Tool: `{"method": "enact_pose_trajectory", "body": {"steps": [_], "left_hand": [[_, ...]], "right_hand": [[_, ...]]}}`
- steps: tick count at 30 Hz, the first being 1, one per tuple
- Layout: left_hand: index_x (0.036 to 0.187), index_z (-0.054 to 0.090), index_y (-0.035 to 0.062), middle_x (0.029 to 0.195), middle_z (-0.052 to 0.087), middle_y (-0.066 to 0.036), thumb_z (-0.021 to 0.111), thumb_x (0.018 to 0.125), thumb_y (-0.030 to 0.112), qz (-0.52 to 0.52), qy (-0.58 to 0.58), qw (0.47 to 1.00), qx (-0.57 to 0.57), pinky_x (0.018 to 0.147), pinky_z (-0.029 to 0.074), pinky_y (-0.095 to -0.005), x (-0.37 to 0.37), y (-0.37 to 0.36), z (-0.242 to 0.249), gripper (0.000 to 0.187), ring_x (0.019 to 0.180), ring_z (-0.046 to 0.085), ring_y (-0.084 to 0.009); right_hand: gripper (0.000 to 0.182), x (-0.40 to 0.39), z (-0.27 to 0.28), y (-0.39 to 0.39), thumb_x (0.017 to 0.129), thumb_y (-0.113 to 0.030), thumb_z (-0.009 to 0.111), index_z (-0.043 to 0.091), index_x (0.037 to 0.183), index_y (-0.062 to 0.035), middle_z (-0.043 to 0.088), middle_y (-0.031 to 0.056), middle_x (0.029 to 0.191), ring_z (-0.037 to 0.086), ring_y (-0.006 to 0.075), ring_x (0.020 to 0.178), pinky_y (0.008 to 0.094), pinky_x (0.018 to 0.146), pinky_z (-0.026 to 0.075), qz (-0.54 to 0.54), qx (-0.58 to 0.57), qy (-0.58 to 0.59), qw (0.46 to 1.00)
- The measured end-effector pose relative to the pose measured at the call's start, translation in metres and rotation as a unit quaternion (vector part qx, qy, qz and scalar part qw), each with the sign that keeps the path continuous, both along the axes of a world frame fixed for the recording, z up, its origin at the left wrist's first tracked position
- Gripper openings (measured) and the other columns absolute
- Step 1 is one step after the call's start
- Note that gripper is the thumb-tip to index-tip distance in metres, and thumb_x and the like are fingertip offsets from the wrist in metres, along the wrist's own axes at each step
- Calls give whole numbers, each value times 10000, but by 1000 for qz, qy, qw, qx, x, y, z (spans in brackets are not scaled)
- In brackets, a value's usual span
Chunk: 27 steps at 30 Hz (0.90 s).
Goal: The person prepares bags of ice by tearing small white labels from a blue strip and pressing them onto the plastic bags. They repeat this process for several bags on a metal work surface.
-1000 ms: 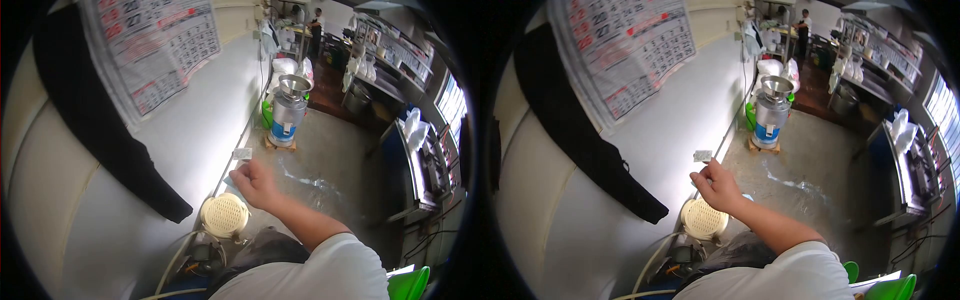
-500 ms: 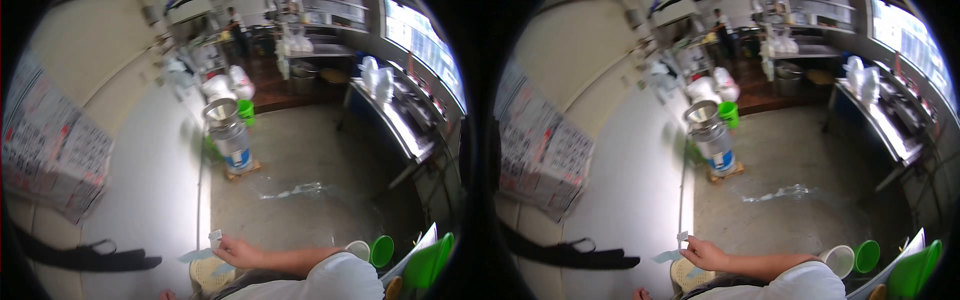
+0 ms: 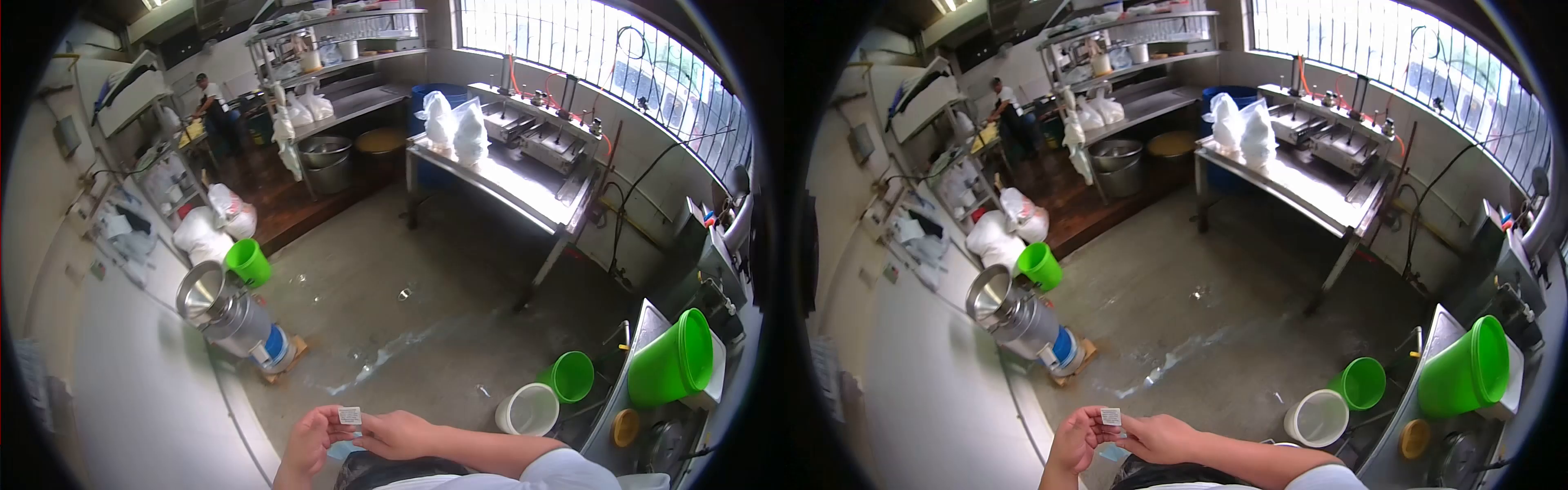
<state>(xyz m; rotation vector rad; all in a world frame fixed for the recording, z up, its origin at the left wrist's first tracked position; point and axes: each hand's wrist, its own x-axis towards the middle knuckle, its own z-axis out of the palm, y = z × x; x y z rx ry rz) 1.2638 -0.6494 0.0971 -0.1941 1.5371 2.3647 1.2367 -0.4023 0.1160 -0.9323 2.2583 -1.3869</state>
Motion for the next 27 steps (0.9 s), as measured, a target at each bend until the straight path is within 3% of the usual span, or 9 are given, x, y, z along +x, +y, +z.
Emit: {"method": "enact_pose_trajectory", "body": {"steps": [1, 2, 4, 8, 13, 17, 20, 23, 27], "left_hand": [[1311, 625, -41, 1201, 729, -169, 564, 1140, 431, -44, 2, 999, -17, 950, 627, -458, -29, 7, -5, 506, 1054, 735, -268], [1275, 639, -35, 1166, 739, -157, 588, 1142, 326, -52, -21, 998, -38, 924, 632, -440, -61, 15, -10, 388, 1019, 743, -257], [1242, 650, -31, 1130, 747, -148, 605, 1134, 270, -54, -14, 998, -39, 905, 635, -428, -123, 28, -23, 322, 984, 746, -247], [1145, 673, -10, 1015, 759, -119, 638, 1109, 150, -61, -12, 997, -41, 837, 643, -396, -249, 37, -40, 168, 866, 744, -216], [1110, 665, 9, 957, 735, -97, 657, 1102, 167, -45, -43, 998, -18, 797, 643, -386, -376, 48, -32, 159, 831, 722, -197], [1128, 642, 30, 976, 719, -93, 648, 1110, 197, -113, -47, 992, 22, 801, 635, -401, -462, 70, -19, 167, 844, 707, -201], [1151, 629, 27, 1014, 704, -79, 655, 1103, 162, -173, -85, 971, 139, 828, 607, -368, -523, 94, -5, 146, 893, 682, -173], [1118, 631, 37, 963, 714, -88, 639, 1109, 179, -199, -68, 968, 138, 788, 602, -379, -579, 119, -10, 142, 821, 701, -198], [1096, 631, 32, 939, 708, -78, 661, 1095, 170, -195, -51, 977, 70, 771, 593, -340, -650, 156, -13, 141, 813, 695, -178]], "right_hand": [[314, -21, -2, 7, 1066, -378, 661, 604, 1149, -81, 736, 182, 896, 710, 437, 749, 533, 667, 555, -18, 27, 23, 999], [314, -42, -3, 12, 1066, -378, 661, 604, 1149, -81, 736, 182, 896, 710, 437, 749, 533, 667, 555, -18, 35, 25, 999], [329, -93, -10, 20, 1069, -323, 655, 566, 1286, -93, 727, 174, 868, 706, 440, 724, 549, 618, 560, -51, 71, 55, 995], [426, -212, -46, 22, 1049, -321, 668, 548, 1389, -94, 737, 168, 913, 726, 422, 733, 523, 600, 577, -60, 63, 144, 986], [580, -337, -25, 35, 1024, -321, 691, 505, 1526, -100, 733, 159, 950, 740, 412, 727, 519, 618, 603, -75, 179, 172, 966], [557, -408, 4, 57, 1023, -311, 691, 529, 1516, -107, 735, 163, 909, 738, 397, 709, 509, 609, 598, -115, 169, 167, 965], [547, -449, 6, 76, 1024, -294, 692, 533, 1503, -82, 730, 159, 912, 737, 391, 711, 503, 605, 594, -132, 163, 158, 965], [529, -494, 4, 101, 1024, -282, 695, 543, 1483, -68, 721, 149, 906, 734, 386, 714, 497, 605, 593, -152, 151, 160, 964], [662, -558, -10, 135, 1019, -296, 705, 470, 1600, -84, 709, 129, 900, 731, 367, 708, 475, 605, 593, -171, 177, 176, 953]]}}
